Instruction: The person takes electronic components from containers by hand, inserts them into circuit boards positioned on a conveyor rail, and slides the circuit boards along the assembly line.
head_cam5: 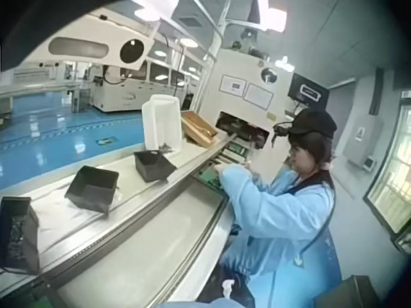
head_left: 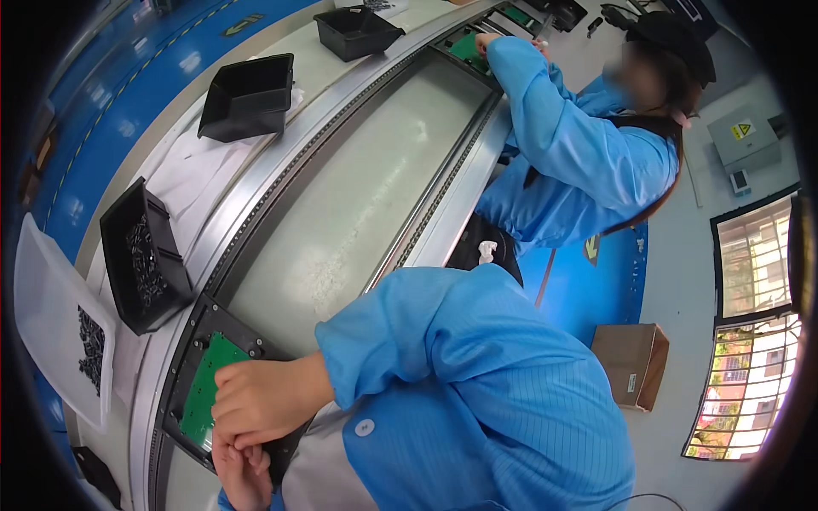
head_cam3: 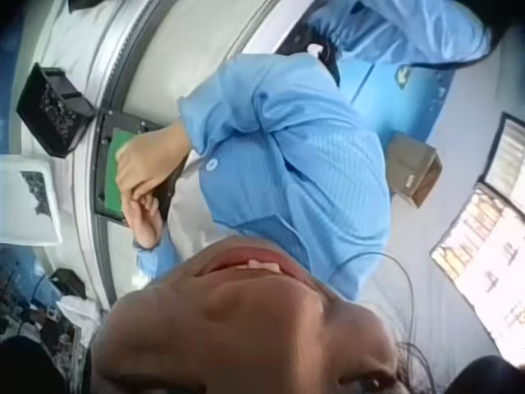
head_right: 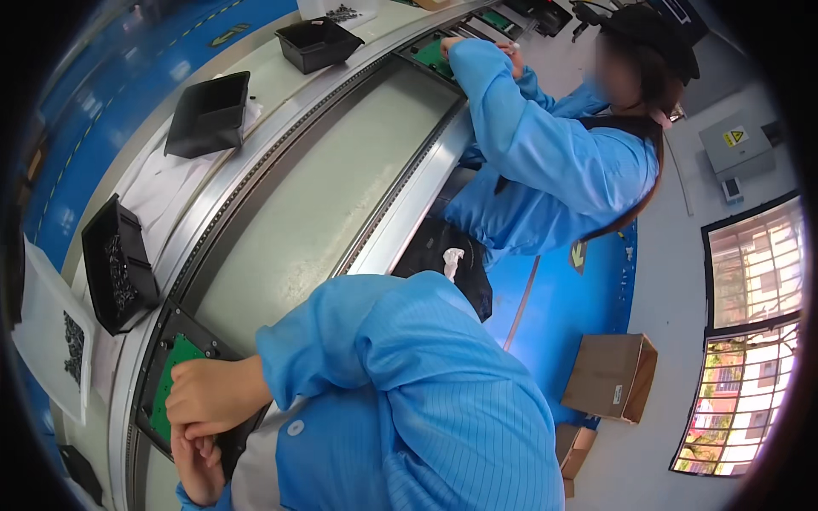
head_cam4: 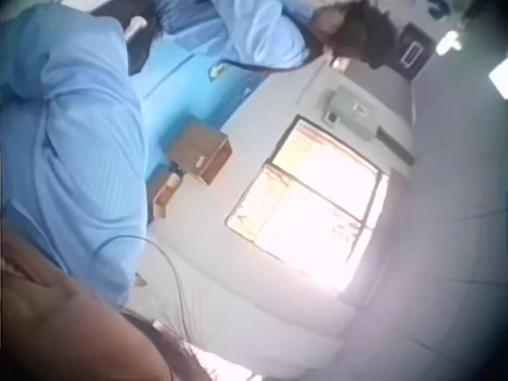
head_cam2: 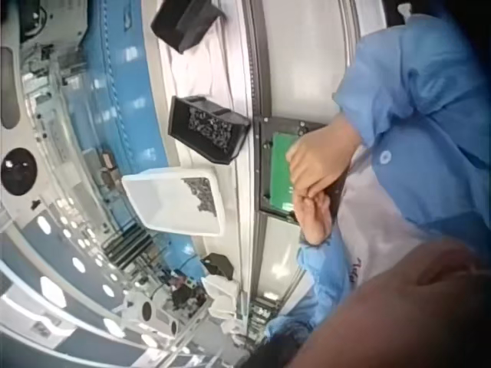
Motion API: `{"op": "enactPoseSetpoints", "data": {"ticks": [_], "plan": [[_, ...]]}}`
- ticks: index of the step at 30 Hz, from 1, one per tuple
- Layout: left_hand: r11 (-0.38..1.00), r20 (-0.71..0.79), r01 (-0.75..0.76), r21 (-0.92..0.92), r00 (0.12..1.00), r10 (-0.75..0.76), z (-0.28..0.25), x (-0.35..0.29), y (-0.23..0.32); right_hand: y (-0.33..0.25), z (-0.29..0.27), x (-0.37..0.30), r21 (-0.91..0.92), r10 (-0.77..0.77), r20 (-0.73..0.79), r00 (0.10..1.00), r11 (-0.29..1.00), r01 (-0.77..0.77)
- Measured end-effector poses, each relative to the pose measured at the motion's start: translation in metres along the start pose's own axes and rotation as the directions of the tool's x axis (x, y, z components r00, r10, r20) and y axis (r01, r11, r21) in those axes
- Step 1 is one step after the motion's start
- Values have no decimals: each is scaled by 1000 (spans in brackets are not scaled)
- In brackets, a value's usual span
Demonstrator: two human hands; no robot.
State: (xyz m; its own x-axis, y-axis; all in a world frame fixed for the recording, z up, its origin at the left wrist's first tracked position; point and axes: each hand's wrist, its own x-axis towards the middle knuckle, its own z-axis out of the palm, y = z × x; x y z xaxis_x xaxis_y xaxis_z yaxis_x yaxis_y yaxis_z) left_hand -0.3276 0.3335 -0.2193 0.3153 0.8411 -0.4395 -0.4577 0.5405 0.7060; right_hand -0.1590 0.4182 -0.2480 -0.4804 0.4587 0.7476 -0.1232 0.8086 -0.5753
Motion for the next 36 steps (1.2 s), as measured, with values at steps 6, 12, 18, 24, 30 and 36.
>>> {"op": "enactPoseSetpoints", "data": {"ticks": [6,12,18,24,30,36], "plan": [[989,200,-141,38,971,131,-7,20,5,-4,-19,9,-67,26,-59,998,997,-29],[990,176,-67,127,983,44,-21,11,5,2,-3,0,60,209,-3,978,976,-209],[977,164,-19,213,986,-17,-35,14,4,4,8,-13,97,338,75,938,934,-344],[967,104,-37,251,994,11,-43,9,0,3,20,-13,143,340,-150,928,937,-320],[632,327,-416,654,909,259,-88,3,-15,-7,-52,54,198,464,759,457,504,-841],[917,113,-123,379,990,86,-57,-8,7,2,8,-2,128,212,28,977,968,-214]]}}
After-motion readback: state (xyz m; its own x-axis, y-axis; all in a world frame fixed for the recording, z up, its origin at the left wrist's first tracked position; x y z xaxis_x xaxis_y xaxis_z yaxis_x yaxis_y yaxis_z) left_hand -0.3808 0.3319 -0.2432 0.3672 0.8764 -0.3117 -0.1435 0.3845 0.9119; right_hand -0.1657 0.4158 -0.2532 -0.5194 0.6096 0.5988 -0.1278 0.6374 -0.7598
